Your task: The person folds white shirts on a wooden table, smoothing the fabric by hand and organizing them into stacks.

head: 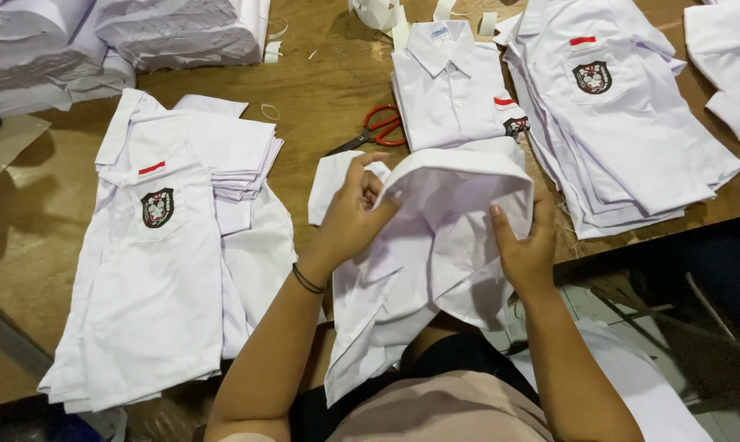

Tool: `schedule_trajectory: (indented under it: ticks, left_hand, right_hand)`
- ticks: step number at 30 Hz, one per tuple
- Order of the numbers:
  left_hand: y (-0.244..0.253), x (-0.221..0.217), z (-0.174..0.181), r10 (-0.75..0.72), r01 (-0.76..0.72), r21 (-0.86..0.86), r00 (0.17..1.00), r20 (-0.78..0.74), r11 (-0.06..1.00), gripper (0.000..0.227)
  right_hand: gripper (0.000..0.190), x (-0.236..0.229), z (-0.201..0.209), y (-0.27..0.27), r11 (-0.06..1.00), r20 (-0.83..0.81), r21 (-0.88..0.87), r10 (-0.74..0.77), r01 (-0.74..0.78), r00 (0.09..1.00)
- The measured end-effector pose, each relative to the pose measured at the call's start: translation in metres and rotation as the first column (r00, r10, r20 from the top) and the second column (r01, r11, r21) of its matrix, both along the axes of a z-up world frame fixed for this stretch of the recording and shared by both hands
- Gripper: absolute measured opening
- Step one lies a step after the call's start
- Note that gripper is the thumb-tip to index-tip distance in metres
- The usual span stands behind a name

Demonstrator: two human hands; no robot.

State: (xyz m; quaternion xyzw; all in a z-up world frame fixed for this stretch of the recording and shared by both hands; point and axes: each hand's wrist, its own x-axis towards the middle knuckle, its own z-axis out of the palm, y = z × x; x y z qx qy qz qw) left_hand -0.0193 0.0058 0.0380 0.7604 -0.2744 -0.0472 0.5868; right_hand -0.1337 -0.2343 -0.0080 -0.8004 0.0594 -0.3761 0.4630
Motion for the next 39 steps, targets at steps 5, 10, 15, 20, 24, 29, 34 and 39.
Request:
schedule_trajectory:
  ticks: [5,10,15,20,24,29,34,39]
  left_hand:
    - [0.002,-0.048,0.016,-0.158,0.155,-0.044,0.986,-0.050,0.987,0.081]
    - [0.004,-0.047,-0.007,0.130,-0.133,-0.009,0.947,0.292,0.991,0.056]
    - [0.008,-0.047,-0.018,0.105,-0.279,0.202,0.791,0.603,0.939,0.053]
    - [0.007,-0.064,0.007,0.050,-0.294,0.232,0.712,0.701,0.927,0.055]
    - [0.007,-0.060,0.018,0.028,-0.217,0.150,0.650,0.760,0.965,0.041]
    - [0.045,-0.009,0.019,0.194,-0.201,-0.052,0.793,0.577,0.978,0.038]
    - [0.113,0.021,0.014,0.375,-0.418,-0.023,0.787,0.491,0.908,0.033]
    - [0.167,0.019,0.011,0.275,-0.250,0.665,0.959,0.071,0.704,0.056]
  right_hand:
    - [0.036,0.003,-0.003,0.023,0.999,0.008,0.037,0.014,-0.015,1.000]
    - [0.029,0.001,-0.023,0.020,0.989,-0.027,0.011,0.146,-0.146,0.989]
    - [0.031,-0.006,-0.032,0.031,0.948,-0.039,-0.113,0.296,-0.299,0.954]
    - [0.035,-0.015,-0.016,0.042,0.923,0.013,-0.189,0.345,-0.336,0.939]
    - [0.049,-0.019,0.002,0.050,0.834,0.063,-0.250,0.521,-0.492,0.851]
    - [0.037,-0.007,-0.026,0.021,0.862,0.020,-0.181,0.485,-0.474,0.874]
    - [0.028,-0.013,-0.077,-0.018,0.944,-0.256,-0.210,0.199,-0.256,0.946]
    - [0.047,-0.028,-0.085,-0.026,0.923,-0.658,-0.276,0.024,-0.270,0.752]
